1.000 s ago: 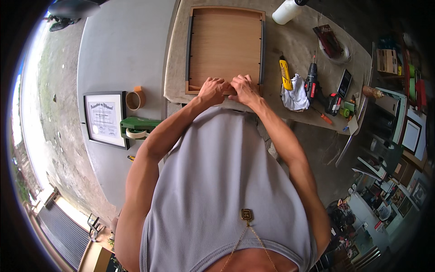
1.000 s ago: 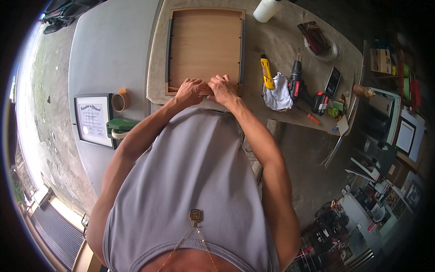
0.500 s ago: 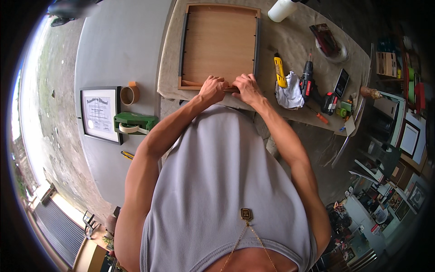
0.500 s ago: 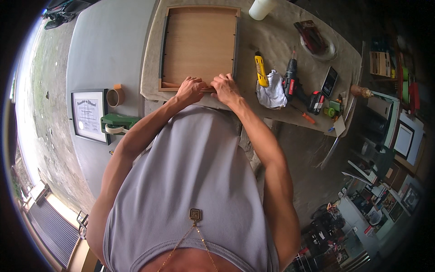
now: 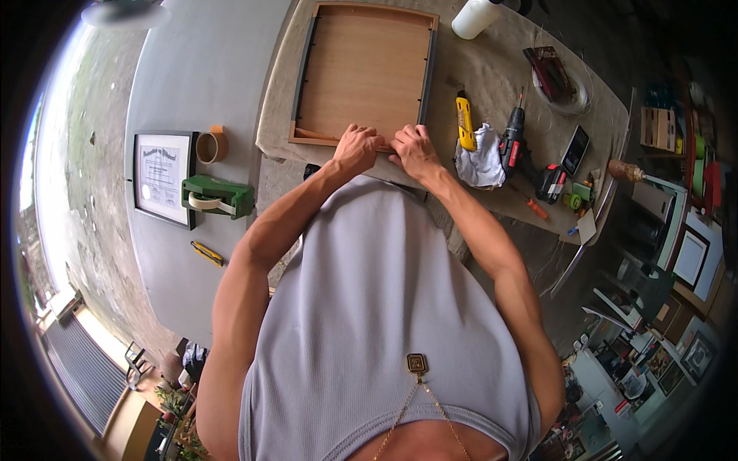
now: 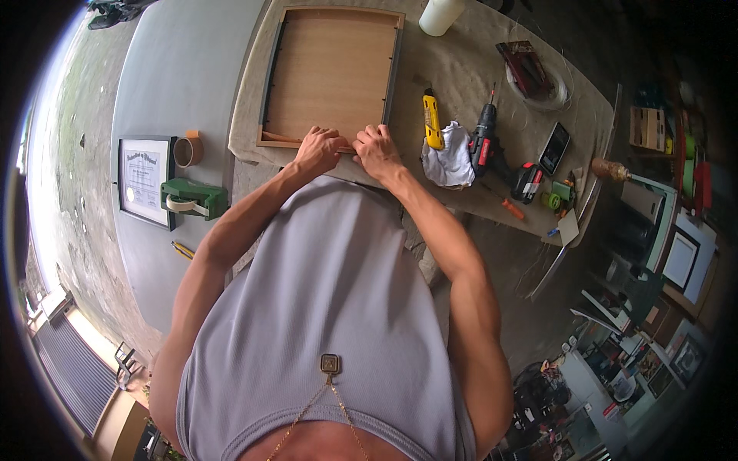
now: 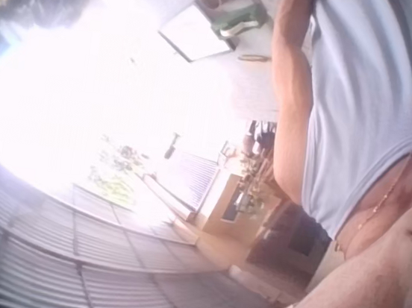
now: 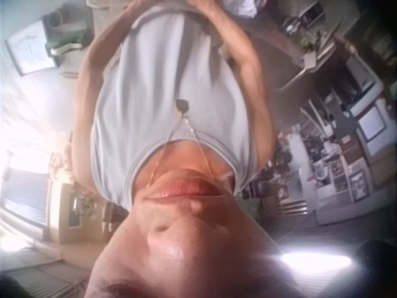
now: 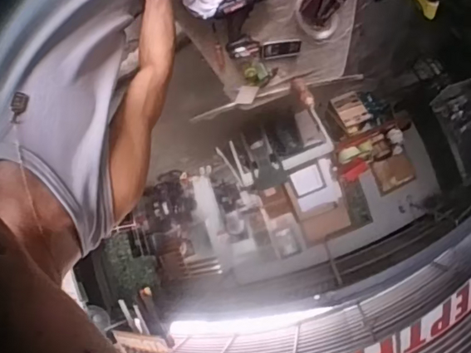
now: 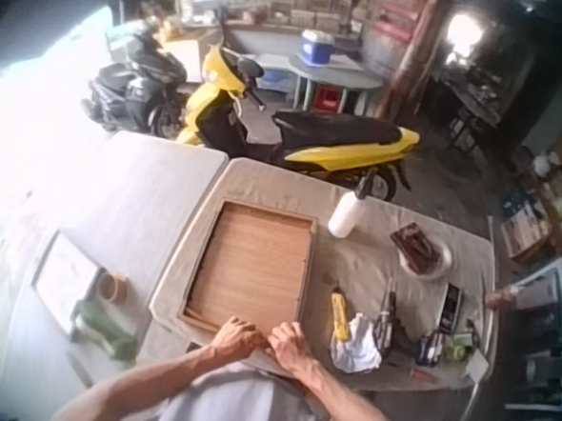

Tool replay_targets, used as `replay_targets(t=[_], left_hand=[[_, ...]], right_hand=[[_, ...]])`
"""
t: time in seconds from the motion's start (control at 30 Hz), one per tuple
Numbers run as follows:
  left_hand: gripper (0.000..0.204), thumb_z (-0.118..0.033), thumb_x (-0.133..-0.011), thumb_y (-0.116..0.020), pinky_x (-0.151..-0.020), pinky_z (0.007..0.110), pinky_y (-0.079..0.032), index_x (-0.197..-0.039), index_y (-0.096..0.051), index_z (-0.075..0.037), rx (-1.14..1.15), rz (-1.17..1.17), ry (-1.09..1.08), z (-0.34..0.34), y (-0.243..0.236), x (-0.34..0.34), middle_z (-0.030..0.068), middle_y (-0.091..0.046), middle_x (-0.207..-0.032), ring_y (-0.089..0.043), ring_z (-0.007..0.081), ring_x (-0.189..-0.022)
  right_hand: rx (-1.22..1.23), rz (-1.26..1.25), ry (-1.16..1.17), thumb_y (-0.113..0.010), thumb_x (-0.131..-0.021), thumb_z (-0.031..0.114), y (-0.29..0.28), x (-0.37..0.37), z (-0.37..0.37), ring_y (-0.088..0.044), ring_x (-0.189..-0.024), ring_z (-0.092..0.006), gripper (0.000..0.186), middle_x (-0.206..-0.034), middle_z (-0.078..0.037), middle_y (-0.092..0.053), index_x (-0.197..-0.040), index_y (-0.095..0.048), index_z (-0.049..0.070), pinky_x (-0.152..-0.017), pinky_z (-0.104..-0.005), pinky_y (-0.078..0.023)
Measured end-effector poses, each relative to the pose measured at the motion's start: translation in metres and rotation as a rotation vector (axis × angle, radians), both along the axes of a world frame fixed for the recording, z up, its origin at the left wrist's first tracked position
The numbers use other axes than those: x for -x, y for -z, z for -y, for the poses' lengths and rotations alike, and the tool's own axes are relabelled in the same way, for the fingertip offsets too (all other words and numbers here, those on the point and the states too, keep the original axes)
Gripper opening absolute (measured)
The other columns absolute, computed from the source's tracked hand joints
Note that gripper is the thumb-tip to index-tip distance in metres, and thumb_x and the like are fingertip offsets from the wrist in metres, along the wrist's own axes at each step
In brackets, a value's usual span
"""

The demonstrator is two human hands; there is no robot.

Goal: The person applies wood veneer tape to the edges of a rectangular wooden tray. They use a utility knife to trim excess tape, press the tape into place, and wipe the edges with a cloth. The tray is rotated and flipped to access different sides.

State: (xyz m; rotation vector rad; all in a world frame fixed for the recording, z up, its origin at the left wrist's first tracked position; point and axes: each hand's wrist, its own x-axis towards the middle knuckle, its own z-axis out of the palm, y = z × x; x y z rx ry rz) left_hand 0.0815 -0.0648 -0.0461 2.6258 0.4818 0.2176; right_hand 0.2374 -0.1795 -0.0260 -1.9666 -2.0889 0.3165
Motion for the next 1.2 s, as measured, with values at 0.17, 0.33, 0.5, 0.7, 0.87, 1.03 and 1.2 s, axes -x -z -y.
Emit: replay_targets(t=[0.17, 0.33, 0.5, 0.7, 0.87, 1.03, 1.2], left_hand=[[0.019, -0.014, -0.071, -0.071, -0.086, 0.036, -0.041, -0.09, -0.069, -0.016, -0.005, -0.236, 0.005, -0.001, -0.007, -0.004, 0.0028, -0.066, -0.091, -0.062, 0.0195, -0.096], [0.018, -0.015, -0.071, -0.071, -0.085, 0.037, -0.04, -0.088, -0.068, -0.016, -0.077, -0.237, -0.046, 0.005, -0.008, -0.005, 0.002, -0.066, -0.087, -0.063, 0.0191, -0.093], [0.019, -0.016, -0.07, -0.072, -0.084, 0.037, -0.04, -0.089, -0.068, -0.017, -0.072, -0.194, -0.057, 0.003, -0.01, 0.001, 0.0008, -0.066, -0.087, -0.063, 0.0178, -0.093], [0.02, -0.017, -0.071, -0.072, -0.085, 0.037, -0.04, -0.091, -0.07, -0.018, -0.057, -0.138, -0.057, 0.002, -0.016, 0.007, -0.0002, -0.066, -0.087, -0.062, 0.0167, -0.093], [0.022, -0.018, -0.072, -0.073, -0.086, 0.038, -0.039, -0.094, -0.073, -0.021, -0.034, -0.123, -0.088, -0.023, -0.021, 0.037, -0.0004, -0.066, -0.089, -0.062, 0.0176, -0.095], [0.022, -0.015, -0.073, -0.073, -0.087, 0.038, -0.038, -0.094, -0.074, -0.021, -0.038, -0.16, -0.111, -0.044, -0.024, 0.067, 0.0005, -0.067, -0.09, -0.062, 0.0193, -0.095], [0.018, -0.017, -0.073, -0.073, -0.087, 0.038, -0.038, -0.091, -0.073, -0.02, -0.036, -0.184, -0.035, -0.055, -0.03, 0.069, 0.0006, -0.068, -0.09, -0.061, 0.0182, -0.094]], right_hand=[[0.005, 0.014, 0.017, -0.078, -0.07, 0.024, 0.006, -0.003, 0.005, -0.055, -0.1, -0.0223, 0.023, -0.087, -0.005, -0.066, -0.086, -0.072, 0.008, -0.09, -0.0402, -0.038], [0.024, -0.005, 0.029, -0.078, -0.071, 0.024, -0.003, -0.012, 0.009, -0.055, -0.101, -0.0237, 0.022, -0.087, -0.006, -0.068, -0.085, -0.072, 0.008, -0.093, -0.043, -0.036], [0.029, 0.042, 0.001, -0.078, -0.072, 0.025, -0.002, -0.013, 0.011, -0.055, -0.104, -0.0257, 0.022, -0.085, -0.008, -0.068, -0.085, -0.072, 0.007, -0.099, -0.0501, -0.032], [0.022, 0.03, -0.027, -0.077, -0.074, 0.026, 0.009, -0.02, 0.014, -0.053, -0.11, -0.0271, 0.023, -0.086, -0.008, -0.068, -0.085, -0.071, 0.007, -0.106, -0.054, -0.027], [0.005, 0.173, 0.055, -0.074, -0.077, 0.029, -0.004, -0.004, 0.008, -0.05, -0.114, -0.0263, 0.025, -0.091, -0.008, -0.066, -0.089, -0.07, 0.007, -0.104, -0.053, -0.029], [-0.079, 0.065, 0.016, -0.073, -0.075, 0.024, 0.022, 0.017, -0.009, -0.054, -0.102, -0.0236, 0.022, -0.087, -0.007, -0.064, -0.087, -0.067, 0.007, -0.095, -0.0432, -0.035], [-0.085, -0.058, 0.054, -0.073, -0.072, 0.019, 0.015, 0.017, -0.01, -0.057, -0.093, -0.0224, 0.014, -0.083, -0.005, -0.063, -0.08, -0.068, 0.009, -0.089, -0.0399, -0.037]])
